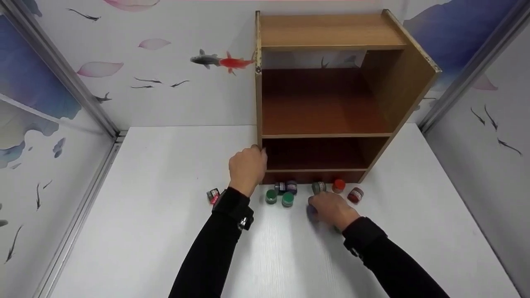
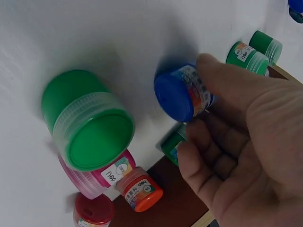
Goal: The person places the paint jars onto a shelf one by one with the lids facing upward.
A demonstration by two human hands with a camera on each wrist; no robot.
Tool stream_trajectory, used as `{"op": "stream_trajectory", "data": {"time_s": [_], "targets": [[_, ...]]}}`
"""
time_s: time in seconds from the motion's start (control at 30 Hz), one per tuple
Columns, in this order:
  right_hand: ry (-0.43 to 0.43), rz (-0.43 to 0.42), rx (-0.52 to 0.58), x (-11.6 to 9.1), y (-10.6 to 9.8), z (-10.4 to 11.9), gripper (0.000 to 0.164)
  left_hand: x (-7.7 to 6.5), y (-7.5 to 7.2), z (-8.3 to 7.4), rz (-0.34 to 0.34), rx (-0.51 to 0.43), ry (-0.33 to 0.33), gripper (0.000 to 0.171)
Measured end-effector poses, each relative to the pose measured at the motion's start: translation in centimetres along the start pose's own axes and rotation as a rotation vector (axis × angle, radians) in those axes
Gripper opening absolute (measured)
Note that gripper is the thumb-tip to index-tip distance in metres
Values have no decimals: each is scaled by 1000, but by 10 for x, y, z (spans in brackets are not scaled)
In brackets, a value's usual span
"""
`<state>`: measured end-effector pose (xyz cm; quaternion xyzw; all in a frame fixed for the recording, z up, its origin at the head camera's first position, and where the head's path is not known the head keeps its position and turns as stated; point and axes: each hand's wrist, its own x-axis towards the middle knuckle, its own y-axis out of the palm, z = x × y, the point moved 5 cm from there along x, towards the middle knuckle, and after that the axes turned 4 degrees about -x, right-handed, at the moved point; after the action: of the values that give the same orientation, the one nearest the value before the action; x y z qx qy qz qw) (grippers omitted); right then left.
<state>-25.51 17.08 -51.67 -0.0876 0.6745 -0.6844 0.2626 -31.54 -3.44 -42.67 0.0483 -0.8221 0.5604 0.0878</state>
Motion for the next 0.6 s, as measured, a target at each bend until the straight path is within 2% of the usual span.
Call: {"op": "stream_trajectory", "data": {"time_s": [0.13,0.23,0.33,0.6], "targets": [[15,69,129,-2,0,-4,5,-1,0,0,-20,28,13,44],[54,121,183,-2,1,-9,6,-1,0,0,-27,34,13,44],[85,150,200,-4,3,-14,9,0,1,-1,-19,33,13,44],[135,164,216,-9,-1,-20,17,0,2,0,-12,16,2,43]]}}
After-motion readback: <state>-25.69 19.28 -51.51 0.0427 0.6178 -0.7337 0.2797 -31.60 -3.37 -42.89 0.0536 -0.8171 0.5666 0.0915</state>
